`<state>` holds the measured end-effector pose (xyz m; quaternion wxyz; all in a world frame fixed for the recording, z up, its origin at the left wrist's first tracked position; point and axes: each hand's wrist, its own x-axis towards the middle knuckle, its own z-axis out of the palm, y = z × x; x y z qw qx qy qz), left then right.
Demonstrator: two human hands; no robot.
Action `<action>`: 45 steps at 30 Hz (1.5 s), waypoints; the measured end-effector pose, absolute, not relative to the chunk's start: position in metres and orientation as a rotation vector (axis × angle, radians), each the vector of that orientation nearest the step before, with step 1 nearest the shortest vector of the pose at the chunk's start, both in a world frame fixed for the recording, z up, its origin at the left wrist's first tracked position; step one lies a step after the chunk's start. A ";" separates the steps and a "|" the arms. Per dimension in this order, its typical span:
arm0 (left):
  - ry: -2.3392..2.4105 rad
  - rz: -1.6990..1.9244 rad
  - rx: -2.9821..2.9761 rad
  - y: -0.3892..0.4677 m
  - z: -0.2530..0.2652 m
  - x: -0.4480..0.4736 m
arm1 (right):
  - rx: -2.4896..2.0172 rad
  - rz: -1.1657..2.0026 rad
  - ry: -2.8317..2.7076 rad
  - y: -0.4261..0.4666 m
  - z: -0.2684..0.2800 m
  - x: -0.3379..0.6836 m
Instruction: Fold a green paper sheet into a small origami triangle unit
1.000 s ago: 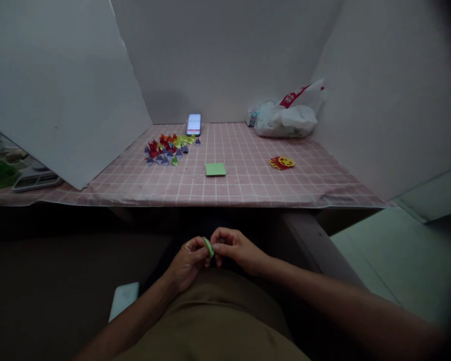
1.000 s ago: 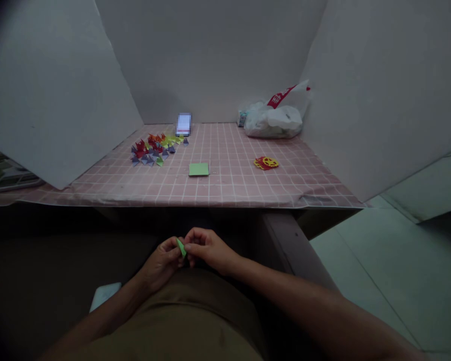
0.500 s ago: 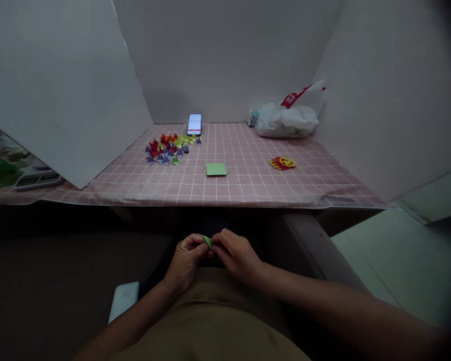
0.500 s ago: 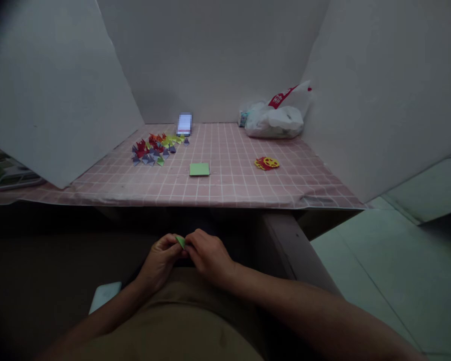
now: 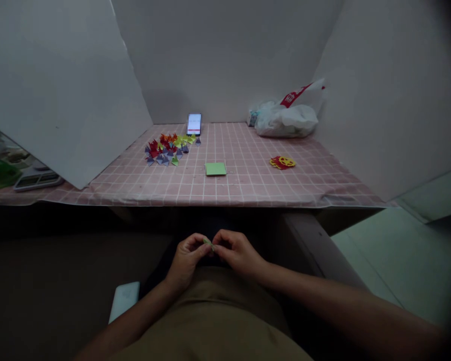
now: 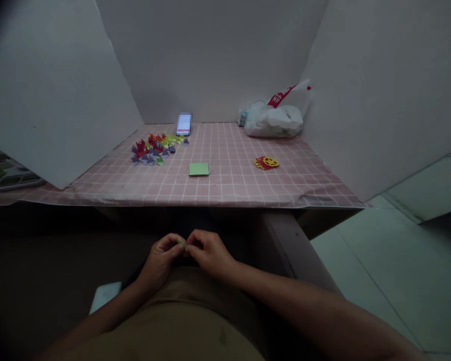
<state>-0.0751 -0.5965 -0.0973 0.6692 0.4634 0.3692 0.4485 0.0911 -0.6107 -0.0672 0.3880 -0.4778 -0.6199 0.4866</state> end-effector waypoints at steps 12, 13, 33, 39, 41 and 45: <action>0.911 0.986 1.226 -0.596 -0.094 -0.076 | -1.173 1.067 -1.825 -0.613 -0.071 0.091; 0.925 0.986 1.262 -0.596 -0.094 -0.076 | -1.181 1.068 -1.825 -0.614 -0.071 0.091; 0.981 1.023 1.235 -0.602 -0.099 -0.069 | -1.280 1.110 -1.805 -0.617 -0.085 0.087; 0.888 0.996 1.065 -0.601 -0.101 -0.066 | -1.297 1.212 -1.713 -0.616 -0.080 0.088; 0.874 0.965 1.076 -0.601 -0.103 -0.066 | -1.310 1.154 -1.717 -0.615 -0.078 0.090; 0.908 0.945 1.168 -0.604 -0.107 -0.067 | -1.286 1.182 -1.712 -0.611 -0.081 0.093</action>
